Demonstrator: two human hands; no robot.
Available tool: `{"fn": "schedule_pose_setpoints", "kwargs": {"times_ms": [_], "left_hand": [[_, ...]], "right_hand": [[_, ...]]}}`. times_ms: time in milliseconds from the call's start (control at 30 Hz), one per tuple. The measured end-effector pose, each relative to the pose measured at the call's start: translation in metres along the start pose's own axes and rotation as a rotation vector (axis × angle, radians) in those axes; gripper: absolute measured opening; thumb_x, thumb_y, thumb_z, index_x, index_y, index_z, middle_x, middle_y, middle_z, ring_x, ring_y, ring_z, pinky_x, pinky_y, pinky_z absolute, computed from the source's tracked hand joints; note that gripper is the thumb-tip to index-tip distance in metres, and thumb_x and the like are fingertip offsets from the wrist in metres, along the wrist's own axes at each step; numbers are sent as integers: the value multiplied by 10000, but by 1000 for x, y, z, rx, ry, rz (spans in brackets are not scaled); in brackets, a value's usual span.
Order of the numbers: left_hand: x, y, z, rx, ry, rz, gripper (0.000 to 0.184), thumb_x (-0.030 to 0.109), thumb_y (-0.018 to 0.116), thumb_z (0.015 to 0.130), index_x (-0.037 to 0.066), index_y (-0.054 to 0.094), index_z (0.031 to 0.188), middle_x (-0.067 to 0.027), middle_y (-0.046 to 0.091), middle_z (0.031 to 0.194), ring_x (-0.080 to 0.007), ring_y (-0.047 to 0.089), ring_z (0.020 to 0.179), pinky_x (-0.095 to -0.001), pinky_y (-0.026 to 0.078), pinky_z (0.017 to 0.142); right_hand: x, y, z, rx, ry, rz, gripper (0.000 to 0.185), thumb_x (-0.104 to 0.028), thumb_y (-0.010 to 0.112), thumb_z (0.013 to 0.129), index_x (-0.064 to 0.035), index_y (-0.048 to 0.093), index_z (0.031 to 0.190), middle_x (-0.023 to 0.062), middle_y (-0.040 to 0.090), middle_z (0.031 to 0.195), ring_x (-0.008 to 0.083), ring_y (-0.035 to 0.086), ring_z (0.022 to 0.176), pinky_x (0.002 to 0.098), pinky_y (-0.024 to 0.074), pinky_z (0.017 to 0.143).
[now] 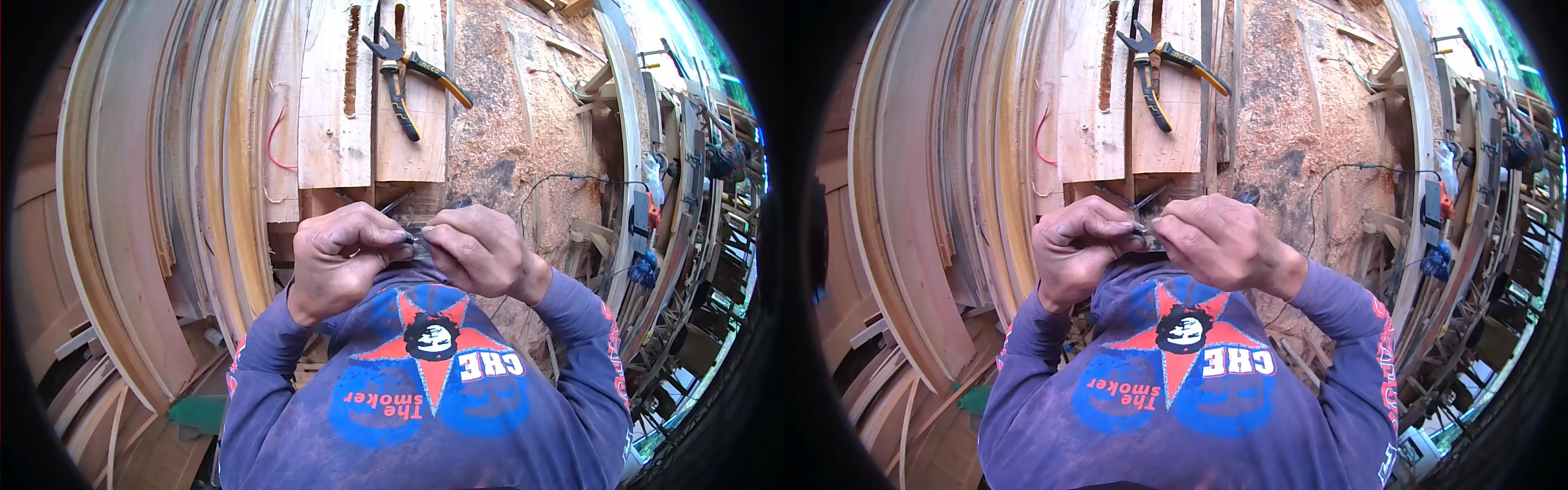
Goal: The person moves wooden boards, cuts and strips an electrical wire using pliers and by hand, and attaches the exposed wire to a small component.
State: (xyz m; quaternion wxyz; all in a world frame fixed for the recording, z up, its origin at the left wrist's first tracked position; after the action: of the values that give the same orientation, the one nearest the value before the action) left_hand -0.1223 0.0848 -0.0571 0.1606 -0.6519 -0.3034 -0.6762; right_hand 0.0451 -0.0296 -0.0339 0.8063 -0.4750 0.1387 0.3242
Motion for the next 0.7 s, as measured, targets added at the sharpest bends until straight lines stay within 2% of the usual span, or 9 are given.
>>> {"fn": "schedule_pose_setpoints", "kwargs": {"times_ms": [67, 300, 367, 433, 533, 600, 633, 667, 700], "left_hand": [[2, 1, 0, -32, 55, 37, 206, -223, 668, 747, -53, 706, 857, -145, 708, 884, -181, 723, 815, -297, 622, 734], [8, 6, -1, -32, 154, 169, 213, -203, 669, 732, -42, 710, 865, -142, 712, 863, -181, 725, 790, -291, 613, 707], [4, 7, -2, -18, 211, 197, 224, -190, 690, 716, -27, 715, 868, -136, 717, 856, -184, 727, 762, -288, 600, 668], [9, 7, -1, -31, 269, 297, 227, -184, 697, 709, -23, 716, 869, -134, 719, 859, -187, 728, 762, -288, 596, 663], [11, 8, -4, -63, 324, 428, 231, -179, 704, 703, -20, 714, 870, -132, 723, 870, -187, 729, 775, -288, 592, 668], [10, 10, -4, -86, 322, 455, 231, -180, 704, 702, -21, 712, 869, -132, 725, 879, -185, 730, 789, -288, 592, 676], [6, 9, -3, -53, 253, 323, 212, -184, 706, 743, -18, 703, 874, -133, 724, 931, -184, 719, 819, -287, 586, 700], [2, 7, -2, -16, 186, 193, 198, -188, 707, 783, -16, 693, 879, -133, 723, 983, -182, 709, 848, -287, 580, 724], [-1, 9, -1, -9, 191, 200, 198, -188, 707, 783, -16, 693, 879, -133, 723, 983, -182, 709, 848, -287, 580, 724]], "right_hand": [[-2, -1, 1, -33, -97, -71, 323, -57, 773, 736, 21, 656, 1027, 114, 666, 928, 233, 692, 774, 334, 564, 619], [-6, 1, 12, -38, -86, -104, 243, -55, 741, 764, 9, 630, 970, 101, 643, 860, 231, 671, 710, 341, 539, 585], [-3, 4, 14, -3, 82, 137, 179, -64, 718, 786, 1, 613, 915, 95, 625, 810, 251, 644, 656, 344, 525, 562], [-3, 0, 12, -55, 155, 191, 146, -62, 688, 816, 11, 594, 901, 88, 602, 769, 208, 640, 629, 321, 502, 537], [4, 7, 2, -335, 1079, 941, 155, -67, 640, 882, 33, 585, 986, 29, 625, 794, 75, 629, 676, 260, 488, 555], [4, 5, 4, -310, 1145, 1051, 137, -72, 628, 908, 30, 591, 991, 24, 634, 814, 80, 634, 688, 259, 503, 580], [5, 5, 4, -290, 1201, 1160, 122, -77, 615, 934, 27, 598, 996, 20, 643, 834, 84, 640, 699, 259, 518, 605], [6, 4, 2, -245, 1123, 1130, 196, -71, 632, 969, 20, 586, 1136, 50, 656, 951, 104, 666, 835, 251, 542, 732], [2, 12, -1, -251, 1113, 1132, 196, -71, 632, 969, 20, 586, 1136, 50, 656, 951, 104, 666, 835, 251, 542, 732]]}}
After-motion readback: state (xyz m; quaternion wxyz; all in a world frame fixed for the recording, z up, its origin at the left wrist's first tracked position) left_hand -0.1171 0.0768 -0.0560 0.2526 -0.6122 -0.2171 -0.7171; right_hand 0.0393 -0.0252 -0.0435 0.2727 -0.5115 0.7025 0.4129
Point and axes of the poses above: each hand's wrist, its own z-axis towards the middle knuckle, its own y-axis out of the palm, x = y × z, the point moved 3 cm from there along z, towards the middle knuckle
